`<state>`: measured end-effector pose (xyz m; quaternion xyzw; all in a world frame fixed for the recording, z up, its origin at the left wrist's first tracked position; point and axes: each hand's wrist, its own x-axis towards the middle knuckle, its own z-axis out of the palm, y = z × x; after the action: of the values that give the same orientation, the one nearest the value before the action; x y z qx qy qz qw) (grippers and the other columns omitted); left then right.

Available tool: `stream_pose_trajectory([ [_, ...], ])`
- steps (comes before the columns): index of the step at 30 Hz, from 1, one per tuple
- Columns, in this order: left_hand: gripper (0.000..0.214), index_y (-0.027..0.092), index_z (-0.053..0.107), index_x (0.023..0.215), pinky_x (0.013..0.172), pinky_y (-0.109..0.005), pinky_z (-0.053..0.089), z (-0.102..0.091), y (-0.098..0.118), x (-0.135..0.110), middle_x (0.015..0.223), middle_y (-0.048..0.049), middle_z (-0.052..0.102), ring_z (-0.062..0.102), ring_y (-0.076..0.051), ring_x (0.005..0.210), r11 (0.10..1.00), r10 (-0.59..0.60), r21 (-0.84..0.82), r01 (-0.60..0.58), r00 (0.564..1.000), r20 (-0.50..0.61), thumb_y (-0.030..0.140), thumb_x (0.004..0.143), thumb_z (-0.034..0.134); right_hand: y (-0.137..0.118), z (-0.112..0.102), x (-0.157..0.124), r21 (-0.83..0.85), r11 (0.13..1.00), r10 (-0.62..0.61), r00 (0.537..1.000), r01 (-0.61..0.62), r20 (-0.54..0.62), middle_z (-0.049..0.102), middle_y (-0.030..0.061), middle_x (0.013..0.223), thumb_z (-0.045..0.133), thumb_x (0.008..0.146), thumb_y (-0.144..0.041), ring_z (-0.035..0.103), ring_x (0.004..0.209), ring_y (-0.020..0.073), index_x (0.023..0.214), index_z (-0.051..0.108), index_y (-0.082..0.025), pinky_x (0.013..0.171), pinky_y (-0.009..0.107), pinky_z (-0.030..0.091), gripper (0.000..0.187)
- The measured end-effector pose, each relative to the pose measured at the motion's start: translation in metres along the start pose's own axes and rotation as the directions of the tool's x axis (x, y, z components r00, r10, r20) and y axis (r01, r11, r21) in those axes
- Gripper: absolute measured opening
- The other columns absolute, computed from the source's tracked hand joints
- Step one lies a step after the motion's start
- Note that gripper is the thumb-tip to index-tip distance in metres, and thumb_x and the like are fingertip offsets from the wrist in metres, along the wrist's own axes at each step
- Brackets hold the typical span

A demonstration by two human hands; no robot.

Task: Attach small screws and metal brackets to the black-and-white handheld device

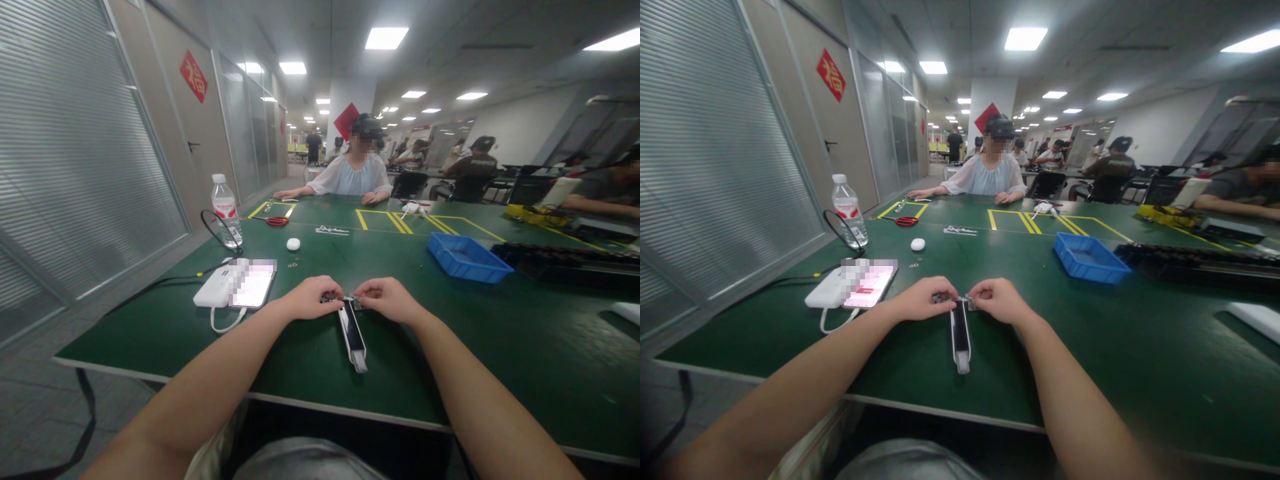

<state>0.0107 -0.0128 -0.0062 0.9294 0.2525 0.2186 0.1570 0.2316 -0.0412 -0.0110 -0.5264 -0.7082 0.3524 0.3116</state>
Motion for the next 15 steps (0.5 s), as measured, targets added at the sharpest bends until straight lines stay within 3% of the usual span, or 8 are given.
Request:
stream_pose_trajectory([
  [15,0.022,0.017,0.065,0.095,0.074,-0.024,0.044,0.0001,-0.0001,0.0002,0.089,-0.0044,0.061,0.056,-0.014,0.08,1.0,0.004,-0.009,-0.004,1.0,-0.001,0.033,0.082,0.056,-0.0036,-0.0004,-0.002,-0.041,0.999,-0.021,0.999,0.022,0.027,0.065,0.0026,0.065,0.063,0.07,-0.02,0.057,0.055,0.0097,0.082,0.067,-0.012,0.054,0.02,0.045,0.015],
])
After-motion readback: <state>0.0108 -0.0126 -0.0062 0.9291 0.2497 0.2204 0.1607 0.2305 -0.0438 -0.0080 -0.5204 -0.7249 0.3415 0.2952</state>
